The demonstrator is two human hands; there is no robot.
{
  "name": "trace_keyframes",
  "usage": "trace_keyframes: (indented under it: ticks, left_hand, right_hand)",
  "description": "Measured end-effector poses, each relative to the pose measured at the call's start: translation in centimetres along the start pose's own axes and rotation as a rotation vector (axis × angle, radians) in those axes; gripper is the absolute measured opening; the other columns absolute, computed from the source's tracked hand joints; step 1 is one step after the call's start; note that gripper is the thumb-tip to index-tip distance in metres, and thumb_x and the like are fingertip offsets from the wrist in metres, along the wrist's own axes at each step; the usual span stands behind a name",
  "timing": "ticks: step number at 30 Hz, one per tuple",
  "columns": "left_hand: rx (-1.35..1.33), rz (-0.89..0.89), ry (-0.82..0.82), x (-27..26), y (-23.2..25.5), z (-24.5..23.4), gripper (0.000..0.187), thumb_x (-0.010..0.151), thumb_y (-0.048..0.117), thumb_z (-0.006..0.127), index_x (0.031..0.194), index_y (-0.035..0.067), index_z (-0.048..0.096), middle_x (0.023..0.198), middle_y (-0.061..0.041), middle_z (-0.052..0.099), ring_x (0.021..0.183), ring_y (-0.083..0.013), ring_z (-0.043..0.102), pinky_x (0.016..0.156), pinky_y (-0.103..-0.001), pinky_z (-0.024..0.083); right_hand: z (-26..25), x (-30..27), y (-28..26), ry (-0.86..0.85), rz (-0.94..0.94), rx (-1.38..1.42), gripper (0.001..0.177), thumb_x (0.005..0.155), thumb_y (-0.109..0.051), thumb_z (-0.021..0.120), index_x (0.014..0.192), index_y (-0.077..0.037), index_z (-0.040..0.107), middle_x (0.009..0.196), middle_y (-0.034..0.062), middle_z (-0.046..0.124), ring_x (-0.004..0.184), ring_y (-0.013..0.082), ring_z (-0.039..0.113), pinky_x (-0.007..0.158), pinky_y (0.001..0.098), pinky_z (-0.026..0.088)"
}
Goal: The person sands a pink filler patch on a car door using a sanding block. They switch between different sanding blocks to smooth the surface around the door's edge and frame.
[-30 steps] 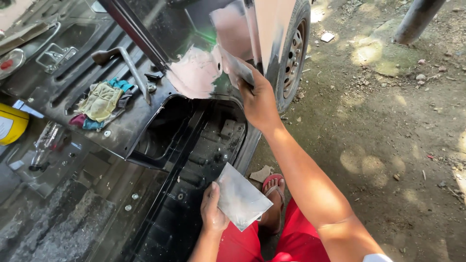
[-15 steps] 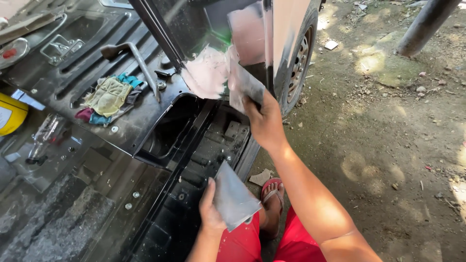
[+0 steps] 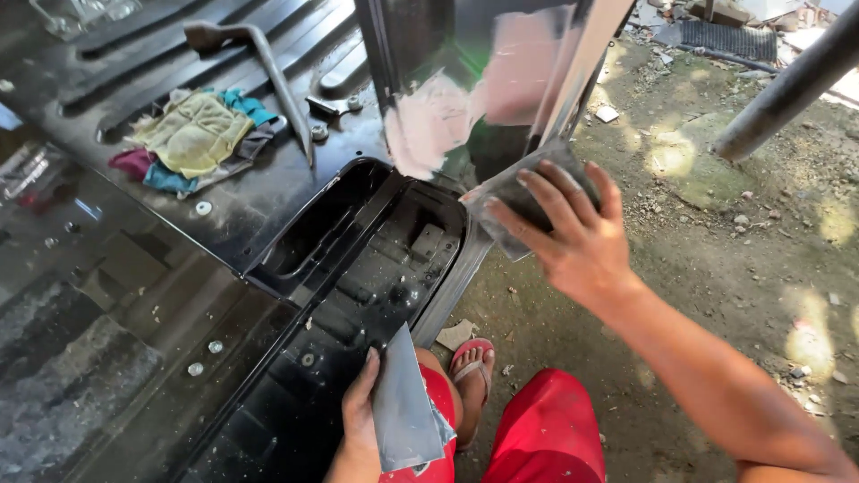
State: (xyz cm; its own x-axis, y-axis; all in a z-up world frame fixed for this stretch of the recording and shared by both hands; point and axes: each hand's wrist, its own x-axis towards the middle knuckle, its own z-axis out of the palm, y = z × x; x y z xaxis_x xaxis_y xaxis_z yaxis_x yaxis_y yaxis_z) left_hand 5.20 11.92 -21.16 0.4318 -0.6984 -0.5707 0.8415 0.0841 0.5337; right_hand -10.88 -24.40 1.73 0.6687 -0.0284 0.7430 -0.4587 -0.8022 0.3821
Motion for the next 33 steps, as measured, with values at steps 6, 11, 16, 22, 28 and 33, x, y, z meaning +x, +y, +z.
trace_keyframes:
  ticks: [6, 11, 16, 22, 28, 33]
  left_hand:
    - [-0.04, -0.031, 0.057, 0.3, -0.3, -0.5, 0.038, 0.082, 0.034, 0.068, 0.108, 0.008, 0.067, 0.1, -0.015, 0.064, 0.094, -0.0332, 0.061, 0.079, -0.05, 0.051]
    - [-0.036, -0.043, 0.093, 3.0, 2.4, 5.0, 0.033, 0.081, 0.029, 0.07, 0.107, 0.008, 0.068, 0.102, -0.016, 0.066, 0.098, -0.0344, 0.063, 0.081, -0.053, 0.052]
    - [-0.027, -0.036, 0.123, 6.0, 6.8, 14.1, 0.03, 0.08, 0.025, 0.071, 0.105, 0.009, 0.069, 0.104, -0.016, 0.069, 0.101, -0.0354, 0.064, 0.083, -0.056, 0.053]
    - [0.31, 0.546, -0.37, 1.7, 9.5, 20.6, 0.046, 0.096, 0.047, 0.054, 0.082, 0.005, 0.063, 0.075, -0.007, 0.069, 0.067, -0.0197, 0.069, 0.05, -0.028, 0.053]
    - [0.66, 0.923, -0.595, -1.6, 11.3, 22.0, 0.05, 0.103, 0.043, 0.039, 0.063, 0.013, 0.036, 0.053, 0.005, 0.033, 0.046, -0.0075, 0.03, 0.043, -0.03, 0.02]
    - [1.11, 0.888, -0.994, -3.2, 13.0, 22.4, 0.061, 0.105, 0.047, 0.032, 0.086, 0.002, 0.068, 0.128, -0.018, 0.047, 0.131, -0.031, 0.044, 0.105, -0.049, 0.046]
  right_hand:
    - [-0.7, 3.0, -2.5, 0.031, 0.142, 0.084, 0.043, 0.099, -0.011, 0.041, 0.133, -0.019, 0.066, 0.129, 0.0185, 0.065, 0.117, 0.0403, 0.066, 0.095, 0.0525, 0.048]
    - [0.6, 2.5, -6.7, 0.133, 0.638, 0.714, 0.024, 0.104, -0.007, 0.055, 0.126, -0.006, 0.064, 0.117, 0.0079, 0.067, 0.1, 0.0206, 0.063, 0.079, 0.0338, 0.051]
    - [-2.1, 0.8, -9.5, 0.274, 0.504, 1.792, 0.022, 0.107, -0.011, 0.048, 0.114, 0.004, 0.063, 0.127, 0.0203, 0.06, 0.114, 0.0325, 0.067, 0.109, 0.0475, 0.057]
    - [-4.6, -1.8, -10.8, -0.166, 0.441, 1.585, 0.031, 0.097, -0.015, 0.066, 0.127, -0.02, 0.064, 0.151, 0.0244, 0.044, 0.147, 0.0427, 0.043, 0.117, 0.046, 0.038]
    - [-4.6, -7.9, -9.6, -0.299, 0.551, 1.22, 0.052, 0.103, -0.043, 0.036, 0.136, -0.006, 0.056, 0.137, 0.0164, 0.061, 0.124, 0.0316, 0.066, 0.099, 0.0406, 0.052]
    - [-5.8, -9.9, -6.4, -0.101, 0.937, 1.367, 0.036, 0.087, -0.024, 0.065, 0.112, 0.002, 0.067, 0.13, 0.0248, 0.066, 0.12, 0.0318, 0.065, 0.101, 0.0413, 0.052]
